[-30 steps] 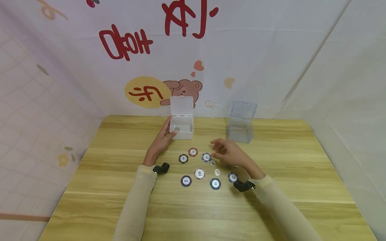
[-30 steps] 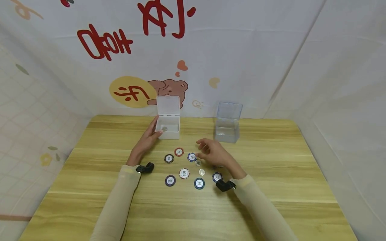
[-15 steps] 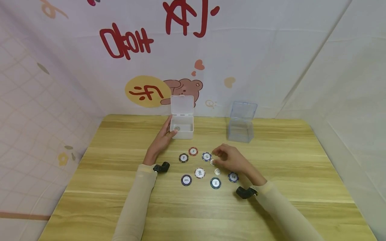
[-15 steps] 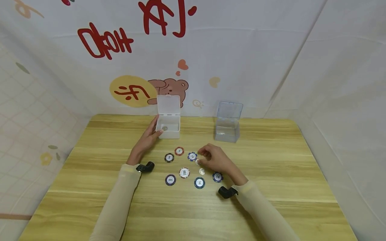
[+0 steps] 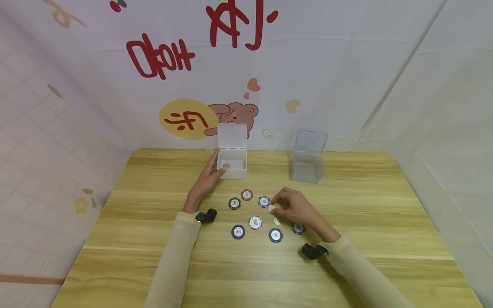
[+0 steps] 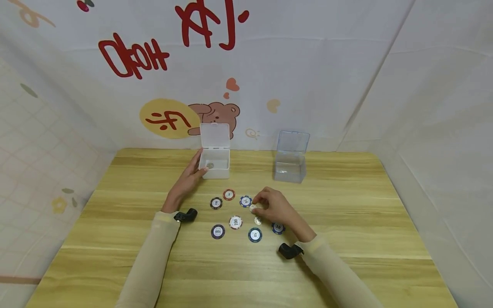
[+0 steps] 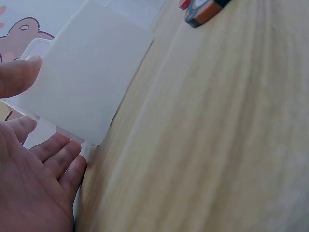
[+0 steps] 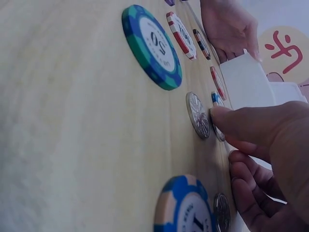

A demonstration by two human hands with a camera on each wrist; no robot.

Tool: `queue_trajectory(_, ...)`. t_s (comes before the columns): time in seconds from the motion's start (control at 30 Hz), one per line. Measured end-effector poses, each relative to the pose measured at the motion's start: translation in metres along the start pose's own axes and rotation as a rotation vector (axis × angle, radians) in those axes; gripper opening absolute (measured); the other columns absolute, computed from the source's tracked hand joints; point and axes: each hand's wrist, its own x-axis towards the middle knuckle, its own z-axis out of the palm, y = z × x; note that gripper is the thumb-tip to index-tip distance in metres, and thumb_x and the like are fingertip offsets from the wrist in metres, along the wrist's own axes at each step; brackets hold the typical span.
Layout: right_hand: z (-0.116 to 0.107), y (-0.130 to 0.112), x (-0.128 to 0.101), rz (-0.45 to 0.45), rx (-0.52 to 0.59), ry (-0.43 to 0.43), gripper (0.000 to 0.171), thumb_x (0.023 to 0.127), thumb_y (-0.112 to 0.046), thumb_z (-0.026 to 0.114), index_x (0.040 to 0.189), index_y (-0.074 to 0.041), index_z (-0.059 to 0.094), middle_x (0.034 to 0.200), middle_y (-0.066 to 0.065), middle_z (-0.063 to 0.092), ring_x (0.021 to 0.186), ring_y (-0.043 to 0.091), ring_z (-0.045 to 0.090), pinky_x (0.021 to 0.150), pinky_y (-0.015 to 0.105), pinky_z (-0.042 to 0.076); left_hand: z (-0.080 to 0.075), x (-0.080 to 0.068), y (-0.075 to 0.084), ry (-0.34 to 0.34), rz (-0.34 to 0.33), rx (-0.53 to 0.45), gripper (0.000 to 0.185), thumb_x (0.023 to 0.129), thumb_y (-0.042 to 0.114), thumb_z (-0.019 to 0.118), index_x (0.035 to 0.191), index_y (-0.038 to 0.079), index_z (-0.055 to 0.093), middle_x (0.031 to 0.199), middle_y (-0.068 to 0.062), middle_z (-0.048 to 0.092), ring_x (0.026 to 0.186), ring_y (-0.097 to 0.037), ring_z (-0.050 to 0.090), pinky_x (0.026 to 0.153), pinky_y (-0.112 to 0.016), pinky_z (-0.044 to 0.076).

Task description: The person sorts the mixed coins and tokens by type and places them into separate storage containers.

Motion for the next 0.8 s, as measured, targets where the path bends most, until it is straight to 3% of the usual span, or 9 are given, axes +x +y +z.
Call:
queue_trajectory(0.33, 0.0011, -0.0036, 0.0007, 0.025, 0.001, 0.009, 0.016, 0.083, -0.019, 0.086, 0.096, -0.017, 0.077, 0.099, -0.004, 0.067, 0.091, 0.012, 0.061, 0.087, 0.034, 0.052, -0.0006, -0.0005, -0.0009, 0.002, -0.01, -0.008, 0.075, 0.106, 0.009, 0.052, 0.166, 0.011, 0.006, 0.173, -0.018, 0.01, 0.157, -0.041, 0.019, 0.125, -0.056, 0.022)
queue_trajectory(0.6, 0.0019, -0.0031, 0.0009, 0.039, 0.022, 0.008, 0.017, 0.083, -0.018, 0.086, 0.096, -0.017, 0.076, 0.096, -0.006, 0.068, 0.09, 0.01, 0.061, 0.087, 0.033, 0.053, 0.0002, 0.0011, -0.0024, -0.002, 0.02, -0.008, 0.076, 0.105, 0.004, 0.051, 0.165, 0.005, 0.005, 0.171, -0.023, 0.011, 0.155, -0.047, 0.02, 0.123, -0.059, 0.023)
queue_trajectory(0.8, 0.0005, -0.0049, 0.0006, 0.065, 0.078, -0.017, 0.016, 0.085, -0.017, 0.085, 0.096, -0.017, 0.073, 0.085, -0.007, 0.067, 0.077, 0.008, 0.059, 0.071, 0.023, 0.051, 0.0, -0.0006, -0.002, 0.002, 0.014, -0.014, 0.076, 0.106, 0.006, 0.052, 0.166, 0.008, 0.006, 0.172, -0.02, 0.01, 0.156, -0.044, 0.019, 0.125, -0.057, 0.021)
